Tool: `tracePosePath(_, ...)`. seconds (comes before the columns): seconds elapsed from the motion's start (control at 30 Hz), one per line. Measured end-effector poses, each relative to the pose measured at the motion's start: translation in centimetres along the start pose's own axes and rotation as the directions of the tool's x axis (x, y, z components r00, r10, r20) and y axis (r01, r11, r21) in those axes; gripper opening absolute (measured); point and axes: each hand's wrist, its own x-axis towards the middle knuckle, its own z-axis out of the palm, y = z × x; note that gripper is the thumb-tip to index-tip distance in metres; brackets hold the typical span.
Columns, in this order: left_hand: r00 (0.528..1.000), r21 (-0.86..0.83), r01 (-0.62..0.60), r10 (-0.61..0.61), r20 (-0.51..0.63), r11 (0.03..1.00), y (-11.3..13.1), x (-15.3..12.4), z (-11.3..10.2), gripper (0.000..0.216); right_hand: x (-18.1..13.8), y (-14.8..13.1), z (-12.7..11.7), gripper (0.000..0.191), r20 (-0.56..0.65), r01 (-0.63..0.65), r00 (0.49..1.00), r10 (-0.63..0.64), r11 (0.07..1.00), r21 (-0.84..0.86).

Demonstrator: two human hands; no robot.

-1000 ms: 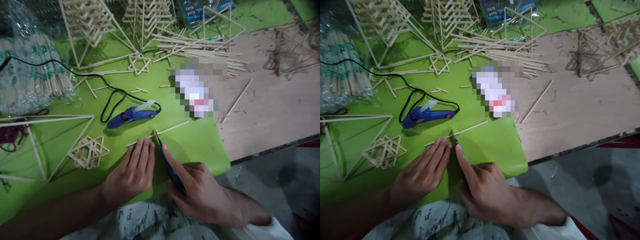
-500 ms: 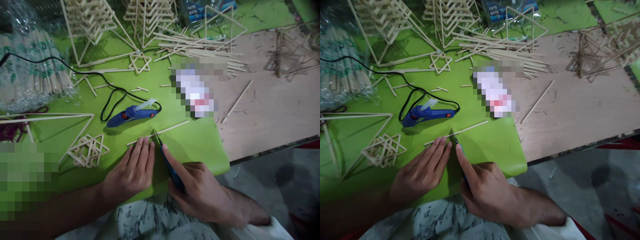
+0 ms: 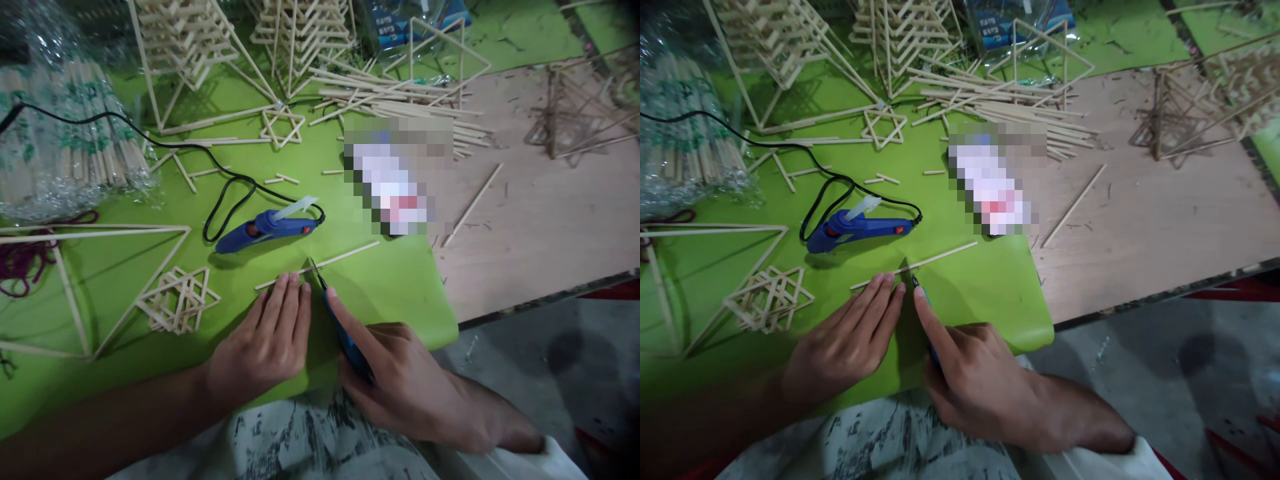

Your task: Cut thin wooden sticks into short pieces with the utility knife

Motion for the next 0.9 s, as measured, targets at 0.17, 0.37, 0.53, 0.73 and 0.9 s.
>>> tracePosePath(0.17, 1.0, 0.003, -0.001, 0.001, 0.006, 1.0, 0.03, -0.01, -0.08, 0.039, -0.06, -0.03, 0.01, 0.079, 0.01, -0.006, 1.0, 0.006, 1.0, 0.012)
tracePosePath(0.37, 1.0, 0.009, -0.003, 0.003, 0.001, 1.0, -0.04, 0.04, -0.05, 0.038, -0.09, -0.02, 0.09, 0.077, -0.004, -0.008, 1.0, 0.008, 1.0, 0.028)
tracePosePath(0.53, 1.0, 0.012, -0.003, 0.003, 0.004, 1.0, -0.04, -0.01, -0.13, 0.037, -0.1, 0.05, 0.04, 0.078, 0.008, -0.004, 1.0, 0.003, 0.999, 0.036)
tracePosePath(0.73, 1.0, 0.001, -0.005, 0.005, 0.014, 1.0, -0.09, 0.08, -0.15, 0.038, -0.05, 0.01, -0.22, 0.075, -0.004, -0.005, 1.0, 0.006, 1.0, 0.029)
tracePosePath(0.9, 1.0, 0.005, 0.004, -0.004, 0.015, 1.0, -0.02, 0.06, -0.17, 0.038, 0.07, -0.1, -0.27, 0.074, -0.01, -0.005, 1.0, 0.006, 1.0, 0.02)
